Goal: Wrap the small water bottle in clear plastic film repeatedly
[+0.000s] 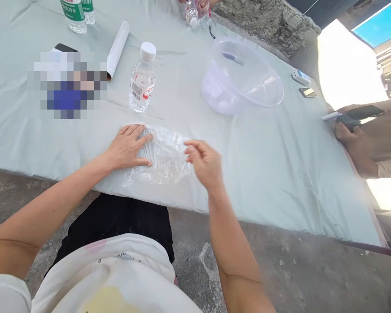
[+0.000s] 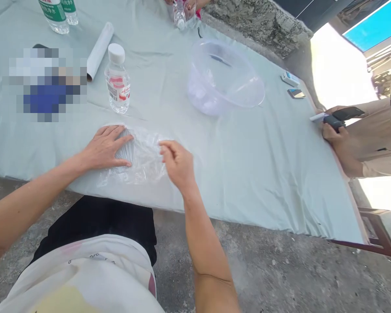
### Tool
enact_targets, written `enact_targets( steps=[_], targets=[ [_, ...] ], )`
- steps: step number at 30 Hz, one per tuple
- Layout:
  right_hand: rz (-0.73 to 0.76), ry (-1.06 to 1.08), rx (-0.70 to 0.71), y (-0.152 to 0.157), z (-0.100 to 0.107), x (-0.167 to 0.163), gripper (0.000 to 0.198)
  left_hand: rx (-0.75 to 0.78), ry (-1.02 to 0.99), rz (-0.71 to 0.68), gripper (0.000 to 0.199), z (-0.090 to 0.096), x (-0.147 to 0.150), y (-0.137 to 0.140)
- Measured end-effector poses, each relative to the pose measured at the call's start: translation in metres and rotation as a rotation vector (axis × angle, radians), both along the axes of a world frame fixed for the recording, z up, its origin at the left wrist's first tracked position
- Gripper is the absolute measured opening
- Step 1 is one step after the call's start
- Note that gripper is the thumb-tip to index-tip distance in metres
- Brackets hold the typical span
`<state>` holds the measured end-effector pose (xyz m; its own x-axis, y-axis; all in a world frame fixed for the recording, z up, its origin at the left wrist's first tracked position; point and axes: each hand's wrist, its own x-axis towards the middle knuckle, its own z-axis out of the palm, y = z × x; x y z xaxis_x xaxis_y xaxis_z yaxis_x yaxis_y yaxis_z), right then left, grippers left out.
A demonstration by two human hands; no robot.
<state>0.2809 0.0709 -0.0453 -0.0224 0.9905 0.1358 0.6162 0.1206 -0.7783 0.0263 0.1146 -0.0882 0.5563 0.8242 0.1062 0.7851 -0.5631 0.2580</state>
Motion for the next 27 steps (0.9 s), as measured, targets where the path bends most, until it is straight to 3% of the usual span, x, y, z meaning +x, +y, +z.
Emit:
enact_targets(
  steps=[2,4,5,7,10,13,18,21,23,25,27],
  targets=[
    [0.366,-0.147,0.012,-0.001,-0.002,-0.038,0.026,0.0,-0.011,-0.034,0.088,-0.001,0.0,-0.001],
    [0.504,-0.349,-0.004,0.009,-0.009,-0.062,0.029,0.003,-0.005,-0.071,0.095,-0.003,-0.003,-0.003],
    [0.497,-0.449,-0.015,0.018,-0.013,-0.068,0.029,0.003,0.004,-0.086,0.1,-0.004,-0.005,-0.003],
    [0.406,-0.604,-0.017,0.039,-0.021,-0.067,0.029,0.002,0.025,-0.109,0.107,-0.004,-0.011,-0.004],
    [0.251,-0.682,0.01,0.064,-0.031,-0.052,0.046,-0.002,0.056,-0.137,0.107,-0.003,-0.019,-0.003],
    [0.161,-0.661,0.017,0.074,-0.039,-0.041,0.055,0.0,0.086,-0.186,0.102,0.0,-0.026,-0.002],
    [0.126,-0.577,0.069,0.083,-0.051,-0.023,0.044,0.011,0.153,-0.161,0.093,0.005,-0.051,-0.006],
    [0.111,-0.536,0.031,0.099,-0.049,-0.003,0.04,-0.022,0.181,-0.096,0.092,0.008,-0.077,-0.008],
    [-0.045,-0.549,-0.054,0.113,-0.043,0.006,0.038,-0.057,0.203,-0.068,0.093,0.01,-0.09,-0.007],
    [-0.209,-0.522,-0.089,0.128,-0.035,0.004,0.04,-0.085,0.221,-0.045,0.097,0.01,-0.096,-0.006],
    [-0.21,-0.41,-0.021,0.141,-0.026,-0.013,0.049,-0.102,0.233,-0.016,0.103,0.01,-0.095,-0.004]
  ],
)
